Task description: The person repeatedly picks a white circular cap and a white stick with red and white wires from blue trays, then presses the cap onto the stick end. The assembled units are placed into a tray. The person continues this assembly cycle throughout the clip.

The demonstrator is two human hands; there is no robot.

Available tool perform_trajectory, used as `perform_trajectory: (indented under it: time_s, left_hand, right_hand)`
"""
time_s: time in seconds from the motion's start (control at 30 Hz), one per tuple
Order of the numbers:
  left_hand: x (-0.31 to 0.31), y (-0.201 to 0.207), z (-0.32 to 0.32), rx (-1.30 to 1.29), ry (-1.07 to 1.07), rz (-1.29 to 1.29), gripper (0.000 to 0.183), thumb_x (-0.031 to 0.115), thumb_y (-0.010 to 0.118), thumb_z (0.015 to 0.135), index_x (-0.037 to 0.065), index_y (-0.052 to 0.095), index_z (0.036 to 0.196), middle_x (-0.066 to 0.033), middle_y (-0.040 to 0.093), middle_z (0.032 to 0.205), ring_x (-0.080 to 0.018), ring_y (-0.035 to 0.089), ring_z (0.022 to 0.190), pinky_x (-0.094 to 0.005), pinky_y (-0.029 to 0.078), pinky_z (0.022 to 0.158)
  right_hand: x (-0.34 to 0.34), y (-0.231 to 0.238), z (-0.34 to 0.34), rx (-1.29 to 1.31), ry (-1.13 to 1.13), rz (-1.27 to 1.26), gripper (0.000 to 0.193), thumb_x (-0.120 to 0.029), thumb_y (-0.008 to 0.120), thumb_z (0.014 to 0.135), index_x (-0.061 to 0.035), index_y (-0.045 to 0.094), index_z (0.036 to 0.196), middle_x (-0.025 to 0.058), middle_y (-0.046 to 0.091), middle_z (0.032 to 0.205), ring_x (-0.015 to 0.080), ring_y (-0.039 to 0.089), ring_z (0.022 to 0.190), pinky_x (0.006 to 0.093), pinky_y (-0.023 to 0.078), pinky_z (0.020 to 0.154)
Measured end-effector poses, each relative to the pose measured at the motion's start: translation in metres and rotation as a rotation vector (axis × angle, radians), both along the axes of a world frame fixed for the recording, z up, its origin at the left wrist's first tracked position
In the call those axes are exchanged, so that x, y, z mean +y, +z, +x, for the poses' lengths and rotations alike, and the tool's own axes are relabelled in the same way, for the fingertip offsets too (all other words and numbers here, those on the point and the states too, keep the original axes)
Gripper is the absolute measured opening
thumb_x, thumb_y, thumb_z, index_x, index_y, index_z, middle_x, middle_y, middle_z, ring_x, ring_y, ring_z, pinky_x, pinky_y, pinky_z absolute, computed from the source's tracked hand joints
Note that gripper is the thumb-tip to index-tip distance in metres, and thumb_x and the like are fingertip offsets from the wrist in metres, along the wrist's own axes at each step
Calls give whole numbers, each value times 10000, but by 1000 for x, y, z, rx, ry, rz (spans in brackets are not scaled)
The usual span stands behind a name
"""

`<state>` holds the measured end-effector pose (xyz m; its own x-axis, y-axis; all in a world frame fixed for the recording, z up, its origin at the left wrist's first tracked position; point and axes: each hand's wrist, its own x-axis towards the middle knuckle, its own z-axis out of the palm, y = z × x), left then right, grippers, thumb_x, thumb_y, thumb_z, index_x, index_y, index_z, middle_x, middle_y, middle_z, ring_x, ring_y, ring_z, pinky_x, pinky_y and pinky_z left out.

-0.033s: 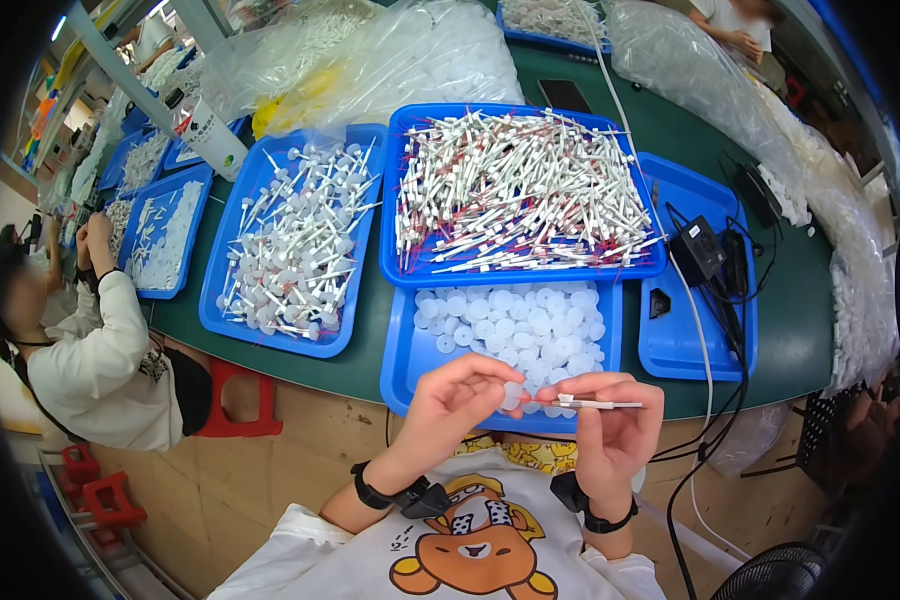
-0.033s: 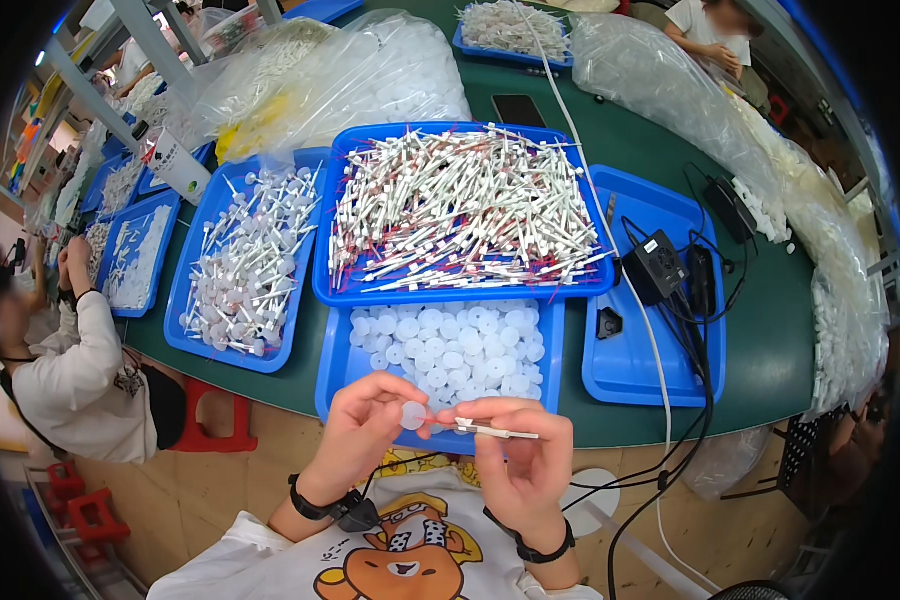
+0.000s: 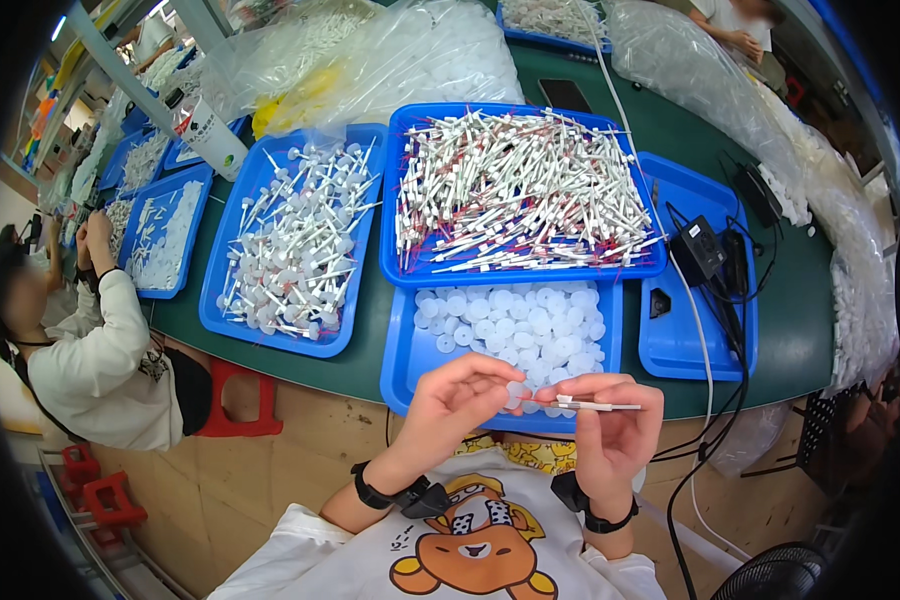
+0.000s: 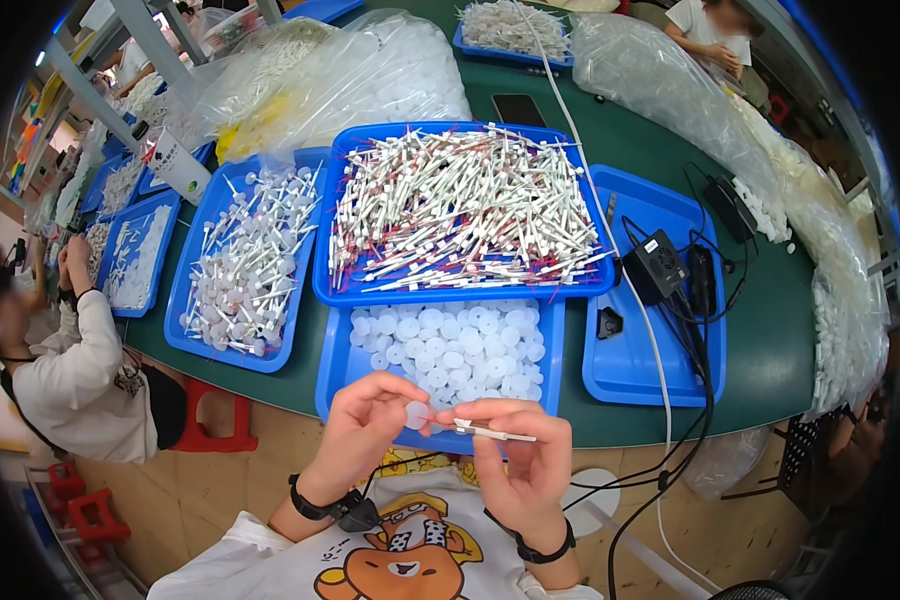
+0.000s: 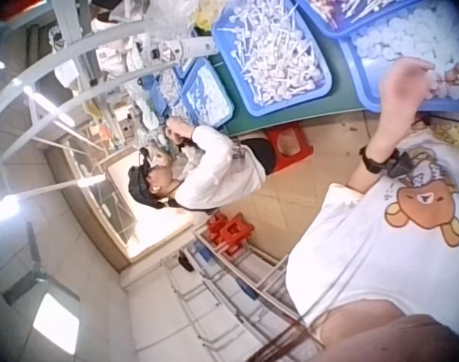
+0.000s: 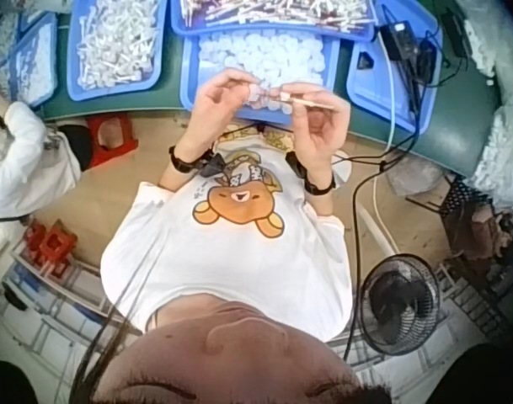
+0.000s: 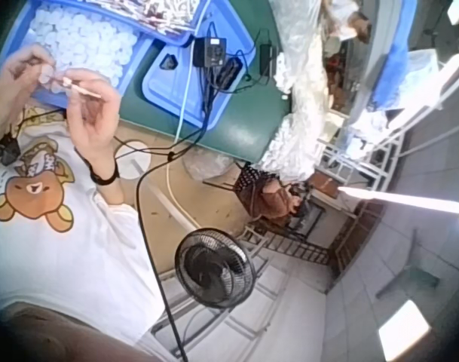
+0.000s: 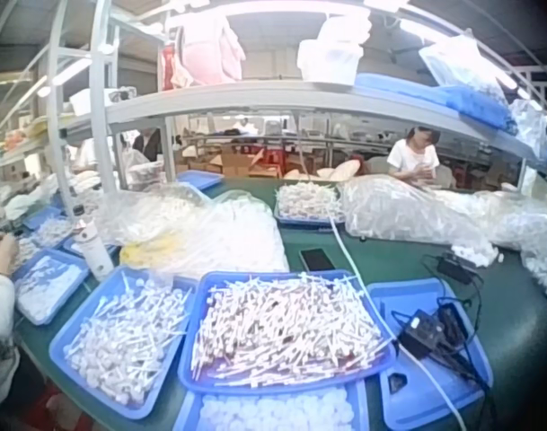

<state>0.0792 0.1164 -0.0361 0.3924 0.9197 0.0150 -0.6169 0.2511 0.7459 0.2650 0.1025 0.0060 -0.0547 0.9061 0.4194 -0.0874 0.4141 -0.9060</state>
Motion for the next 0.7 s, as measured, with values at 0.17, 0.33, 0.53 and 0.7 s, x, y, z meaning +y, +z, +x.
perform_trajectory:
  time_s: [0.17,0.33,0.53,0.7]
  left_hand:
    - [2,4,9,80,77,161,319,-102,645,881,-53,588,1191,-160,611,1213,-202,603,1127,-342,505,951]
    - [2,12,11,59,81,97,339,-122,651,864,-56,601,1193,-166,604,1229,-207,589,1144,-341,497,952]
    - [2,7,6,76,49,143,340,-134,652,856,-53,625,1185,-169,613,1220,-206,589,1137,-338,498,942]
    - [4,9,-1,135,41,190,320,-133,666,846,-50,655,1154,-172,630,1198,-209,605,1108,-340,508,927]
  right_hand:
    - [-1,-5,2,-115,-16,67,271,118,578,889,3,450,1098,244,620,1125,294,683,967,374,565,861]
    - [8,-1,6,-350,-115,141,236,78,687,779,-9,580,970,157,677,1004,239,648,804,325,516,707]
    - [10,19,18,-541,-50,74,203,42,743,729,-3,648,903,92,657,854,223,605,720,314,457,625]
    - [16,35,24,-858,15,254,190,3,762,757,-4,652,911,70,576,754,231,552,635,342,420,564]
